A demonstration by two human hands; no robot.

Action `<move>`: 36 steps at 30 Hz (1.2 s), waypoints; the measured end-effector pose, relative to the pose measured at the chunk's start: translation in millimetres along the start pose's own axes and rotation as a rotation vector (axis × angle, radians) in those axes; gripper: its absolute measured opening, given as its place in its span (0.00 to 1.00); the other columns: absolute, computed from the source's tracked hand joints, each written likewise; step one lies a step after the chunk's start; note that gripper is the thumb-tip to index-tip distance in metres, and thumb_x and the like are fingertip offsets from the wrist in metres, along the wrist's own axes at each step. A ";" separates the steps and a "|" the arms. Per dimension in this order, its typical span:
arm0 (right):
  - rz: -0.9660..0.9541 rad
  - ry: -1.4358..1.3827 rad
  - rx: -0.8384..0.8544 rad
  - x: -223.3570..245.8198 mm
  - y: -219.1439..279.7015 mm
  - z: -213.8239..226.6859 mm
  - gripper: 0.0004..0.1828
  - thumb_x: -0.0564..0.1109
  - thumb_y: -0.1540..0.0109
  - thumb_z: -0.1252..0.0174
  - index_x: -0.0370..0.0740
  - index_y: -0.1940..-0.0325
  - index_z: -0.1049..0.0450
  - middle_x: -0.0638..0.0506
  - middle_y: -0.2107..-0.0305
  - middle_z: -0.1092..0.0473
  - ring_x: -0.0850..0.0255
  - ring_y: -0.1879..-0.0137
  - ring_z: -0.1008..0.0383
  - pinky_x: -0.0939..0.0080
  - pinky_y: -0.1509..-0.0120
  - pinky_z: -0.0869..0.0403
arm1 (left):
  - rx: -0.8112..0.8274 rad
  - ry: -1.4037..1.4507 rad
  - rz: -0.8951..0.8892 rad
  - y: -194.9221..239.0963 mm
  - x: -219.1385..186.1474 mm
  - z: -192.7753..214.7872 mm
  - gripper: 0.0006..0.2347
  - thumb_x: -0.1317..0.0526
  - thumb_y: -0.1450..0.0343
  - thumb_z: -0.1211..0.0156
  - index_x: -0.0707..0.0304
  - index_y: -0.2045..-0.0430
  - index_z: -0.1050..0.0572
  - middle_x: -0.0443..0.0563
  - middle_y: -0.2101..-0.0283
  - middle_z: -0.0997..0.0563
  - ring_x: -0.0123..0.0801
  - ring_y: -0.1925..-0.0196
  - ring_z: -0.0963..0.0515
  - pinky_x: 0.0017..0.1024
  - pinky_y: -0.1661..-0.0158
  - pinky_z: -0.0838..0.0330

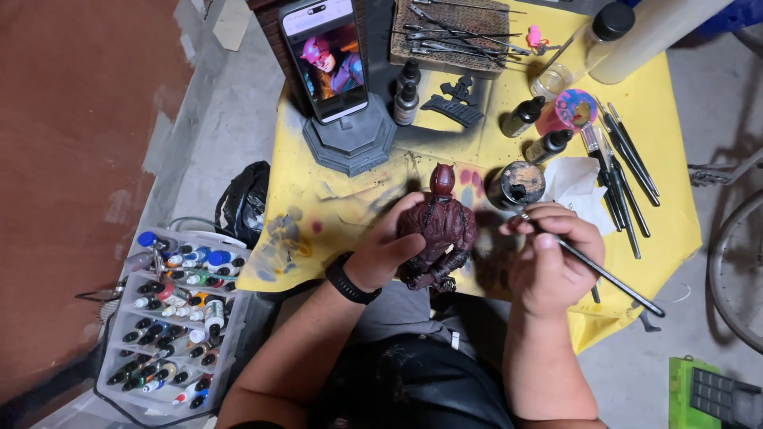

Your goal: Painting a red miniature figure using a fine-tipped brush while referencing an image on a smartphone.

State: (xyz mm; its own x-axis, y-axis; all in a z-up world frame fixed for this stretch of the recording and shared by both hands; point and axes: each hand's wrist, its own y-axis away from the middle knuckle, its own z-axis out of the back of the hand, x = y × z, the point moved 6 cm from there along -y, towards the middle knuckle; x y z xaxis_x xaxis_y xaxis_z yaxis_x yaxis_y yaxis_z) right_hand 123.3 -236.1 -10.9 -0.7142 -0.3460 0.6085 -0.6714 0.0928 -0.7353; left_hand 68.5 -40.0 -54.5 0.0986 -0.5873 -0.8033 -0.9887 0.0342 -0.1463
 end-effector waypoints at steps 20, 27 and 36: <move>0.195 0.192 0.128 10.8 4.5 -67.3 0.06 0.30 0.36 0.41 0.23 0.63 0.32 0.31 0.74 0.31 0.43 0.68 0.27 0.49 0.64 0.24 | -0.022 0.086 -0.185 3.1 22.1 24.6 0.34 0.58 0.29 0.36 0.77 0.32 0.46 0.74 0.41 0.26 0.47 0.37 0.28 0.44 0.36 0.37; 0.204 0.224 0.181 12.5 2.5 -69.6 0.05 0.29 0.35 0.40 0.21 0.61 0.31 0.31 0.74 0.30 0.43 0.68 0.27 0.49 0.61 0.26 | -0.022 0.144 -0.209 2.6 21.2 23.1 0.31 0.62 0.29 0.36 0.79 0.34 0.43 0.73 0.43 0.25 0.48 0.38 0.26 0.46 0.36 0.36; 0.205 0.242 0.186 14.1 0.3 -72.7 0.05 0.28 0.35 0.40 0.21 0.62 0.30 0.29 0.73 0.29 0.42 0.68 0.26 0.48 0.60 0.27 | -0.042 0.123 -0.217 4.7 25.2 32.2 0.29 0.65 0.29 0.37 0.78 0.35 0.42 0.73 0.44 0.25 0.46 0.38 0.26 0.45 0.36 0.36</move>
State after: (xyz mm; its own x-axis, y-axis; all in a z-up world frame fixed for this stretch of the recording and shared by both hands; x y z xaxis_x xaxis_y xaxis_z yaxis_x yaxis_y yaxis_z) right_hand 98.6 -173.1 19.2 -0.8712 -0.1053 0.4794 -0.4778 -0.0418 -0.8775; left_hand 70.0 -28.5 -94.0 0.2974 -0.6711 -0.6791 -0.9498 -0.1356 -0.2820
